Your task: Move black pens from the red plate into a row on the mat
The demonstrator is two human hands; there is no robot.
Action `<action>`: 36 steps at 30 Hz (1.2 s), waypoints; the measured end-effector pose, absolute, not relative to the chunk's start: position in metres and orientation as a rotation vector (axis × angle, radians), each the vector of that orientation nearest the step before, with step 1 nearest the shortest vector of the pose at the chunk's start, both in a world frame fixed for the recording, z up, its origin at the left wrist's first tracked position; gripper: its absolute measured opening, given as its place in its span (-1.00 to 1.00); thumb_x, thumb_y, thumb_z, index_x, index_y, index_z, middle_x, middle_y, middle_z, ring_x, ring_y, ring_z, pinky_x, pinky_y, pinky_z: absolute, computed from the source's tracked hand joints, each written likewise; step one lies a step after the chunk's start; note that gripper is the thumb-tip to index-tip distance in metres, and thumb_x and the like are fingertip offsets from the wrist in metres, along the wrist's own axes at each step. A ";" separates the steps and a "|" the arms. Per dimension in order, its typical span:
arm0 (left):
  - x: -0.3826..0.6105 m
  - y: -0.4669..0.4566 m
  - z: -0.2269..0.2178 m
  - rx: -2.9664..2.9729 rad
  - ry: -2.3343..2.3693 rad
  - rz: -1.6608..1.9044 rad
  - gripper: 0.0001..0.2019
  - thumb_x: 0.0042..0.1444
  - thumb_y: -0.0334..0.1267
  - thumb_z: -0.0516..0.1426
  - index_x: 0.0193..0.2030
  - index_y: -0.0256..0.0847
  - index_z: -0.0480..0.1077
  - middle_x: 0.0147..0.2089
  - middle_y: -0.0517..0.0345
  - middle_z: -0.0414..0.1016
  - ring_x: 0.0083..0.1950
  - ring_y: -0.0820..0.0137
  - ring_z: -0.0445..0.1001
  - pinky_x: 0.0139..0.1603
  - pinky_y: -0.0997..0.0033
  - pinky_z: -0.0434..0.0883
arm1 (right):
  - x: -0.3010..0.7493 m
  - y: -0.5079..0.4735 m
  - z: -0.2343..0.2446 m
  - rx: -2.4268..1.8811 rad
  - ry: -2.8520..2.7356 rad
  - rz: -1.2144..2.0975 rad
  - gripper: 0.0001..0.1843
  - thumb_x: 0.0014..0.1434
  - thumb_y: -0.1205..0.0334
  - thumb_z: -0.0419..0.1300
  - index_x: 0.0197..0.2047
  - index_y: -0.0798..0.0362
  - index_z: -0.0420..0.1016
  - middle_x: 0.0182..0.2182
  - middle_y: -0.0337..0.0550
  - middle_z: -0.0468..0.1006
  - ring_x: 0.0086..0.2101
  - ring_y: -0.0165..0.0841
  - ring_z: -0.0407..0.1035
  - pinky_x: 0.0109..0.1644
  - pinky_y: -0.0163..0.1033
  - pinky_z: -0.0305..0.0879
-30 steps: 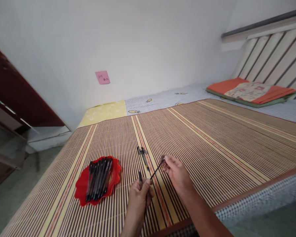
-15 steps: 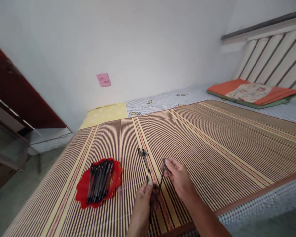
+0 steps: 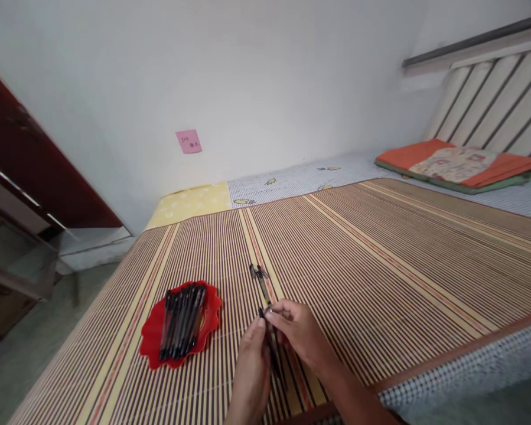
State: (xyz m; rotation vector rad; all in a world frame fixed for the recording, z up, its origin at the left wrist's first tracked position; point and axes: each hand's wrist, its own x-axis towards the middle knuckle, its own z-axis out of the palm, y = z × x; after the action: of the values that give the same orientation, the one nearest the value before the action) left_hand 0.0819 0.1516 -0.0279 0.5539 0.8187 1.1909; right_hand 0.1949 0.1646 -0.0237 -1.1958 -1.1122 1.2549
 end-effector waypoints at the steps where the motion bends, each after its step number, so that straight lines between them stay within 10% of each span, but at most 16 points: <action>1: 0.082 0.151 -0.028 0.576 0.814 1.173 -0.64 0.02 -0.10 0.33 -0.08 -0.26 0.61 -0.10 -0.07 0.67 0.04 0.12 0.57 0.11 0.20 0.44 | 0.194 0.164 -0.024 -1.217 -1.142 1.213 -0.77 0.12 0.07 0.25 -0.36 0.08 0.53 -0.56 -0.27 0.50 -0.59 -0.43 0.33 -0.53 -0.35 0.19; 19: 0.086 0.148 -0.048 0.951 0.971 1.158 -0.53 0.17 -0.07 0.21 0.20 -0.17 0.46 0.25 -0.11 0.51 0.32 0.10 0.40 0.38 0.09 0.25 | 0.219 0.172 -0.019 -1.329 -1.397 1.084 -0.83 0.12 0.18 0.17 -0.45 0.06 0.46 -0.53 -0.25 0.50 -0.46 -0.36 0.42 -0.38 -0.33 0.26; 36: 0.062 0.169 -0.044 0.666 1.162 1.273 -0.40 -0.06 0.03 0.33 0.01 -0.37 0.38 -0.05 -0.30 0.61 -0.07 0.13 0.58 -0.16 0.23 0.49 | 0.225 0.303 -0.034 -1.933 -1.702 0.723 -0.66 0.09 0.23 0.32 -0.66 0.05 0.37 -0.70 -0.30 0.33 -0.60 -0.43 0.25 -0.48 -0.31 -0.02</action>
State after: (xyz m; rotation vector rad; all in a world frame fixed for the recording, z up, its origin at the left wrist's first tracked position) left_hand 0.0624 0.1693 -0.0439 0.6664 1.1615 1.2728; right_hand 0.2247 0.3029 -0.0337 -1.9328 -1.7022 0.7226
